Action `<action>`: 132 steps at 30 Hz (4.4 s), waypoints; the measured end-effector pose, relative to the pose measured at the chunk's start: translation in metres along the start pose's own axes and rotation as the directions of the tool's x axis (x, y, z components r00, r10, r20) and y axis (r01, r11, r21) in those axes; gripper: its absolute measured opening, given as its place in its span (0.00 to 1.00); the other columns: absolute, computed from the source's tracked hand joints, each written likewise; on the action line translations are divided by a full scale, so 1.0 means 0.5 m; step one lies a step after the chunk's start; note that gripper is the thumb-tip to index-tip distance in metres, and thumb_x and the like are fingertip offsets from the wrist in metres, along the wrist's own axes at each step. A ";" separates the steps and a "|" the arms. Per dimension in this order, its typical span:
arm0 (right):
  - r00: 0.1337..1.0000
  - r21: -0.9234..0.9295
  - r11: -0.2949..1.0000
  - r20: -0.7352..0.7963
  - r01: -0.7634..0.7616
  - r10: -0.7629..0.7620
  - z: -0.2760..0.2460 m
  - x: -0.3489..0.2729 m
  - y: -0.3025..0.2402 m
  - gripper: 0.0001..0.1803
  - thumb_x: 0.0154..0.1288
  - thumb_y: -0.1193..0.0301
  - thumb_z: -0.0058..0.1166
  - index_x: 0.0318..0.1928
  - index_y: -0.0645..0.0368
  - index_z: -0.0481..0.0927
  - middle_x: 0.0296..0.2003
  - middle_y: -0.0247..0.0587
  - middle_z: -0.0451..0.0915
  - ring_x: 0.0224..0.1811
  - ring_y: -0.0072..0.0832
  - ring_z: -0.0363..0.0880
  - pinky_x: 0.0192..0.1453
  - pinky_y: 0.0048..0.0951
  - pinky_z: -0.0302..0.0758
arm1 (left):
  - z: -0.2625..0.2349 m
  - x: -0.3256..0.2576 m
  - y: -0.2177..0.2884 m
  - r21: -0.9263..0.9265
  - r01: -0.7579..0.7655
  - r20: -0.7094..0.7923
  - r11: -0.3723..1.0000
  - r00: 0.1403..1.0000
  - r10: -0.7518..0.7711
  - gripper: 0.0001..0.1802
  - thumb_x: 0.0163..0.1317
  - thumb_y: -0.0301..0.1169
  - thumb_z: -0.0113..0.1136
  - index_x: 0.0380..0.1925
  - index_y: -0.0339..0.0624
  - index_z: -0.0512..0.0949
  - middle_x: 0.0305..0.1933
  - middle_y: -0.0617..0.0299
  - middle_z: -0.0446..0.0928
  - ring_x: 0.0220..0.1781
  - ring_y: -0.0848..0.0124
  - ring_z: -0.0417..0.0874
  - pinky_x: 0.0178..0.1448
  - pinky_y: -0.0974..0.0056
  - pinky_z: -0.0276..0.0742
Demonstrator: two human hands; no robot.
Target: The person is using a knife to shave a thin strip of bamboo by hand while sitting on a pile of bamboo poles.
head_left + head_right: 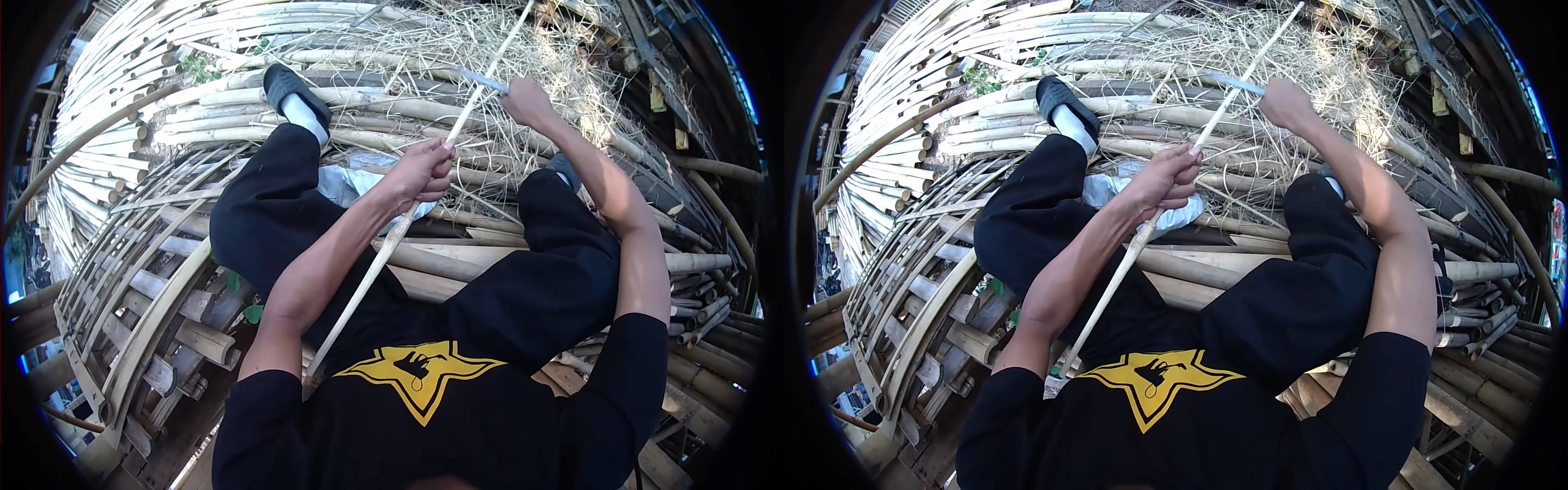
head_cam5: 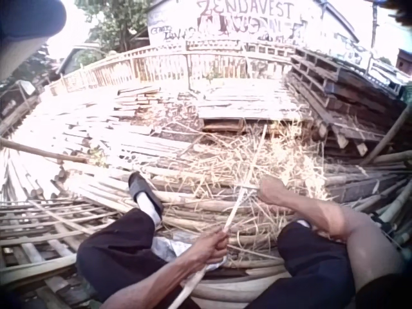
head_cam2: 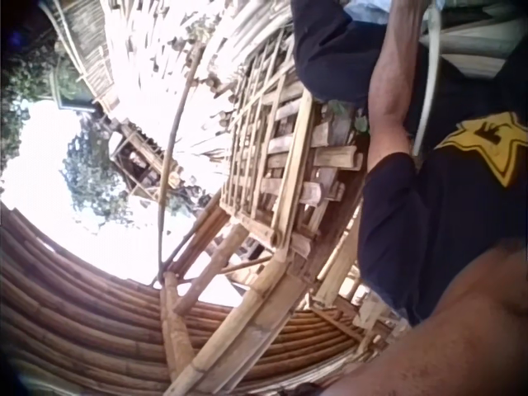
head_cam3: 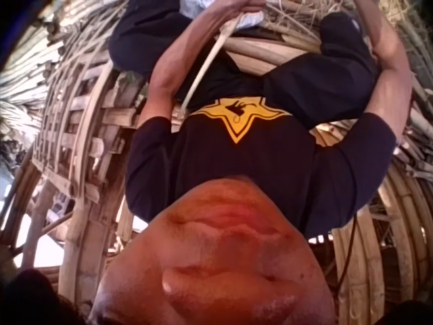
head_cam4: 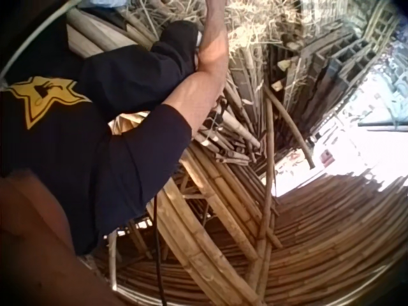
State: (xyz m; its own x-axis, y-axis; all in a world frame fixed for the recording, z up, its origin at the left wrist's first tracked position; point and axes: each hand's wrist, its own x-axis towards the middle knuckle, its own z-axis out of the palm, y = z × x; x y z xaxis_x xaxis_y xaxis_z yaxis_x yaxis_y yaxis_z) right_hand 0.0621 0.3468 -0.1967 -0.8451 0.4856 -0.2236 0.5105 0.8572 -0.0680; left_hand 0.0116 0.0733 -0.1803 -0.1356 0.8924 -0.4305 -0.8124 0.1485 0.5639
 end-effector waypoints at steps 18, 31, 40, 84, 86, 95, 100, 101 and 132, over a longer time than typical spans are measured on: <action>0.934 0.408 0.859 0.039 0.310 -0.356 0.029 -0.090 -0.096 0.21 0.61 0.59 0.50 0.27 0.68 0.76 0.14 0.47 0.71 0.13 0.37 0.66 0.22 0.37 0.66 | -0.021 0.022 -0.017 0.056 -0.057 -0.140 0.997 0.988 0.064 0.10 0.71 0.38 0.41 0.37 0.45 0.66 0.16 0.73 0.53 0.10 0.83 0.48 0.10 0.75 0.44; 0.988 0.125 0.980 0.005 0.156 -0.157 0.040 -0.059 -0.049 0.16 0.53 0.64 0.52 0.28 0.69 0.78 0.27 0.60 0.78 0.34 0.51 0.80 0.41 0.45 0.76 | 0.017 0.000 -0.007 0.065 -0.033 -0.047 0.997 0.998 0.036 0.11 0.71 0.39 0.40 0.32 0.48 0.64 0.14 0.74 0.51 0.08 0.83 0.47 0.09 0.75 0.41; 0.965 0.019 0.986 -0.204 -0.167 0.167 -0.003 0.029 0.124 0.18 0.54 0.63 0.51 0.28 0.70 0.79 0.28 0.62 0.80 0.32 0.51 0.80 0.40 0.45 0.77 | 0.018 -0.006 0.005 0.105 -0.026 0.009 0.994 1.000 0.025 0.11 0.72 0.40 0.40 0.34 0.47 0.64 0.14 0.74 0.51 0.09 0.84 0.47 0.09 0.76 0.42; 0.959 0.039 0.960 0.048 0.276 -0.278 0.037 -0.056 -0.126 0.17 0.53 0.64 0.52 0.25 0.70 0.78 0.25 0.60 0.79 0.31 0.52 0.80 0.37 0.45 0.78 | -0.005 0.031 -0.018 0.949 -0.001 -0.176 0.314 0.826 0.536 0.19 0.66 0.33 0.43 0.25 0.25 0.73 0.23 0.35 0.74 0.31 0.40 0.76 0.39 0.46 0.69; 0.957 0.051 0.956 -0.005 0.289 -0.290 0.021 -0.043 -0.130 0.15 0.50 0.65 0.52 0.24 0.68 0.78 0.24 0.59 0.79 0.31 0.51 0.80 0.37 0.45 0.78 | -0.006 0.036 -0.010 0.944 0.019 -0.208 0.330 0.810 0.548 0.19 0.66 0.33 0.43 0.25 0.26 0.73 0.24 0.35 0.74 0.31 0.40 0.76 0.39 0.46 0.70; 0.958 0.081 0.964 -0.121 -0.253 0.261 -0.043 0.106 0.093 0.18 0.54 0.64 0.47 0.32 0.68 0.80 0.32 0.61 0.80 0.36 0.50 0.81 0.42 0.45 0.77 | 0.008 -0.006 -0.044 0.951 -0.027 -0.151 0.307 0.828 0.540 0.19 0.68 0.37 0.43 0.27 0.32 0.71 0.20 0.48 0.72 0.23 0.54 0.72 0.32 0.54 0.66; 0.924 0.100 0.943 -0.193 -0.317 0.331 -0.016 0.077 0.144 0.18 0.53 0.63 0.49 0.32 0.66 0.81 0.32 0.59 0.81 0.39 0.52 0.81 0.45 0.44 0.76 | -0.009 -0.004 -0.025 0.906 -0.059 -0.126 0.420 0.908 0.399 0.20 0.69 0.40 0.44 0.26 0.34 0.71 0.19 0.58 0.70 0.22 0.70 0.68 0.30 0.60 0.66; 0.945 0.178 0.947 -0.142 -0.268 0.295 0.012 0.068 0.138 0.18 0.52 0.61 0.50 0.31 0.66 0.81 0.31 0.59 0.80 0.37 0.51 0.81 0.44 0.42 0.76 | -0.002 -0.002 -0.021 0.901 -0.014 -0.170 0.435 0.908 0.383 0.21 0.70 0.42 0.44 0.26 0.34 0.71 0.18 0.63 0.68 0.22 0.75 0.66 0.29 0.63 0.65; 0.827 0.323 0.788 0.030 0.524 -0.562 0.016 -0.150 -0.149 0.17 0.72 0.59 0.34 0.36 0.60 0.68 0.21 0.55 0.73 0.28 0.55 0.73 0.33 0.51 0.69 | -0.024 0.005 -0.021 0.973 0.087 -0.207 0.216 0.749 0.629 0.15 0.63 0.28 0.43 0.29 0.26 0.75 0.25 0.32 0.74 0.33 0.39 0.78 0.38 0.44 0.73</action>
State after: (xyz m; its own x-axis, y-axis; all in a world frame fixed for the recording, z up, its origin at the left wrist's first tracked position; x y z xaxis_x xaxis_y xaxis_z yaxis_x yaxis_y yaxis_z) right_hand 0.0887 0.2450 -0.1825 -0.9807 -0.0852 -0.1758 0.0109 0.8745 -0.4849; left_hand 0.0130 0.0687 -0.1959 -0.7300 0.6740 -0.1136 0.3643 0.5243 0.7697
